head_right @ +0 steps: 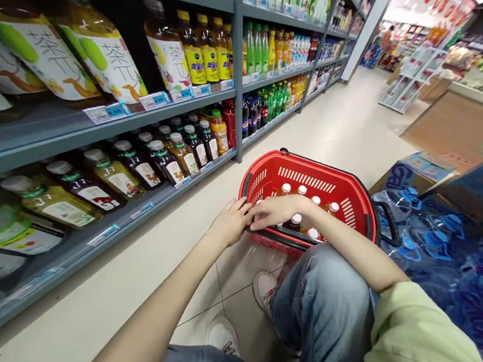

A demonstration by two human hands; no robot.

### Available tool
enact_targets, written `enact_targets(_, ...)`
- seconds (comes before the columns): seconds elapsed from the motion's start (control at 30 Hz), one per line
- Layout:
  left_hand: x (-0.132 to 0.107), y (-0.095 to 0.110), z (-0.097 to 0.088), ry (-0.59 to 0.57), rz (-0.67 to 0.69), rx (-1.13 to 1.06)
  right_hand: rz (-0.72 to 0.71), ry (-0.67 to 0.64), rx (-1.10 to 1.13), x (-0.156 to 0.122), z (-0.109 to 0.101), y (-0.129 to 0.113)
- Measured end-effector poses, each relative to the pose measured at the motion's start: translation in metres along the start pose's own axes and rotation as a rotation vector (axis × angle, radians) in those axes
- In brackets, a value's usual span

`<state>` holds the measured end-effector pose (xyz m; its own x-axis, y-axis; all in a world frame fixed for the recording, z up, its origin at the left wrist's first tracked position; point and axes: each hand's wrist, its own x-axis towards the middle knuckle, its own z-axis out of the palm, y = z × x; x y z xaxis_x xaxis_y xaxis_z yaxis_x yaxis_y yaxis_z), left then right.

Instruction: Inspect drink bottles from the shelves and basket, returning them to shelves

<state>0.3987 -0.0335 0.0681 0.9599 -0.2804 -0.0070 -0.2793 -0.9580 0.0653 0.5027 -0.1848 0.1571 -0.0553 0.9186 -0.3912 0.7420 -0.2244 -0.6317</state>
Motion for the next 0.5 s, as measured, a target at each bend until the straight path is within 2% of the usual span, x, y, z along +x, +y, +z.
enact_targets(0.07, 0.0, 0.0, 0.001, 0.002, 0.0, 0.004, 0.028, 0.17, -0.03, -0.007, -0.007, 0.01)
enact_targets(0.13, 0.0, 0.0, 0.002, 0.003, 0.0, 0.006, 0.123, 0.318, -0.04, -0.015, -0.012, 0.024)
enact_targets(0.27, -0.001, -0.002, 0.008, 0.004, -0.003, 0.003, 0.508, 0.501, -0.218, -0.04, -0.008, 0.076)
enact_targets(0.37, -0.002, -0.004, 0.01, -0.002, -0.006, -0.009, 0.783, 0.529, -0.279, -0.07, 0.012, 0.124)
enact_targets(0.5, -0.002, -0.005, 0.005, -0.058, -0.022, -0.051, 1.138, 0.524, -0.249, -0.111, 0.059, 0.176)
